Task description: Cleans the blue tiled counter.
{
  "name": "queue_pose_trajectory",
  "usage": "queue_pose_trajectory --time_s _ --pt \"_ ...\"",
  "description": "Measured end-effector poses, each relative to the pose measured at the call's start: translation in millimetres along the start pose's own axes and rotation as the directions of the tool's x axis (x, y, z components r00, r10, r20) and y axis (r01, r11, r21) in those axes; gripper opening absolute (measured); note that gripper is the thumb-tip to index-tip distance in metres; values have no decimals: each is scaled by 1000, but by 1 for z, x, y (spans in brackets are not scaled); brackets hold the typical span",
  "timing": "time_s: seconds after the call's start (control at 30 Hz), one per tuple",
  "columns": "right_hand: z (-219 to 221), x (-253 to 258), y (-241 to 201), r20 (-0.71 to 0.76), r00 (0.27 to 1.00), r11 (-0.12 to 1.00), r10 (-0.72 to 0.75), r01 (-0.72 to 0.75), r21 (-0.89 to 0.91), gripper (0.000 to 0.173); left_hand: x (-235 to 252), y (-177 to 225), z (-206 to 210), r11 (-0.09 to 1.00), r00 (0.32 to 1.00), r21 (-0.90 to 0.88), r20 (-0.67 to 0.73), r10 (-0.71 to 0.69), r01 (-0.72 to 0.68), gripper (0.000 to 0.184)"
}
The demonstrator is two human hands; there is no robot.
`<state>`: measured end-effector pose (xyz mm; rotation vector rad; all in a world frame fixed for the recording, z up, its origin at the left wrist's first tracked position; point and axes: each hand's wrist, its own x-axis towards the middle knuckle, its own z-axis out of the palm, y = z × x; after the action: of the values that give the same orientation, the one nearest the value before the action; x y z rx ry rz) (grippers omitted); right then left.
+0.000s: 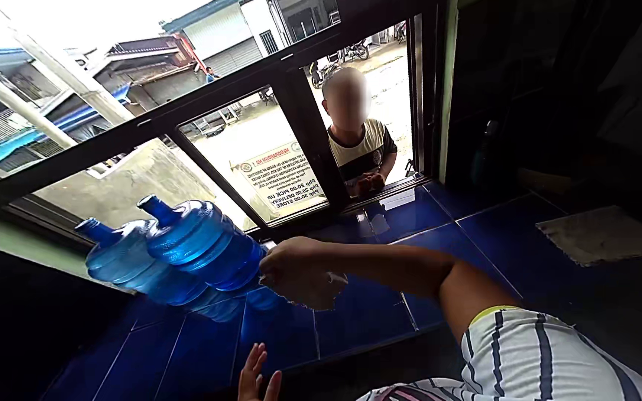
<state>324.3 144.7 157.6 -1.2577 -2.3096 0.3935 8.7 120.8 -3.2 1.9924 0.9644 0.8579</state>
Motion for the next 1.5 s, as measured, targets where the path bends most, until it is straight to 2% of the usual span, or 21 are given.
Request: queue_pose_trajectory --time_s 0.1,0.13,0.17,0.23,0.27,0.33,0.43,0.53,0.67,0.77,0.87,0.97,1.03,1.1,1.13,1.17,1.23,1.27,1.33,1.4,1.5 --pt "54 -22 -53 -28 997 996 -73 74 57 22 13 39 10 990 990 -49 -53 130 -132 116" --pt "74 -29 -66 -52 996 993 -78 83 82 20 6 43 13 986 990 -98 -46 134 -138 109" --pt "94 -36 -77 -82 994 990 -74 83 112 18 -5 43 15 981 994 -163 -38 105 -110 88" --pt "124 -51 -94 -124 992 983 -36 58 176 19 -37 31 16 965 999 -258 44 -30 40 43" --pt "134 -59 -99 -146 989 977 -6 37 210 19 -56 22 14 955 987 -266 120 -103 132 32" --pt "144 -77 -103 -207 976 964 71 -13 267 20 -93 0 8 927 930 -207 264 -254 312 24" --pt "141 -108 -100 -309 920 927 243 -126 354 20 -136 -36 -1 855 770 -66 474 -426 514 20" --pt "133 -150 -83 -328 812 854 483 -353 383 25 -161 -66 9 779 666 -46 551 -502 625 15" --pt "156 -231 -44 -465 580 742 669 -560 370 17 -158 -78 54 697 674 -210 542 -501 686 19" --pt "161 -296 -21 -394 346 510 851 -721 468 18 -126 -60 98 718 631 -140 609 -480 681 20" --pt "143 -355 4 -361 144 320 921 -808 495 20 -81 -30 147 754 544 -76 740 -396 653 18" --pt "97 -411 46 -403 91 268 911 -873 408 22 -34 13 202 724 442 -117 853 -277 679 20" --pt "61 -437 81 -412 73 240 908 -897 371 22 -1 38 242 699 420 -148 877 -234 700 21" --pt "34 -455 131 -400 39 198 915 -910 363 27 30 53 284 782 483 -118 839 -251 612 24" --pt "29 -465 159 -393 11 169 920 -914 370 38 44 55 305 876 526 -43 814 -248 480 33" --pt "29 -475 188 -383 -27 124 923 -923 365 58 57 52 325 958 561 83 795 -231 276 46" --pt "40 -488 229 -415 -98 54 905 -939 341 89 74 42 360 961 602 243 790 -118 -131 64" --pt "48 -488 238 -449 -119 45 886 -940 337 93 79 38 374 930 585 241 811 -36 -278 67" --pt "78 -479 236 -480 -143 32 866 -941 337 88 76 33 399 870 463 150 881 99 -470 71" --pt "125 -465 232 -445 -146 -2 884 -952 307 87 67 19 420 822 331 9 918 219 -569 72" --pt "163 -432 244 -263 -245 -194 933 -959 206 97 67 -9 439 774 205 -103 935 290 -625 68"
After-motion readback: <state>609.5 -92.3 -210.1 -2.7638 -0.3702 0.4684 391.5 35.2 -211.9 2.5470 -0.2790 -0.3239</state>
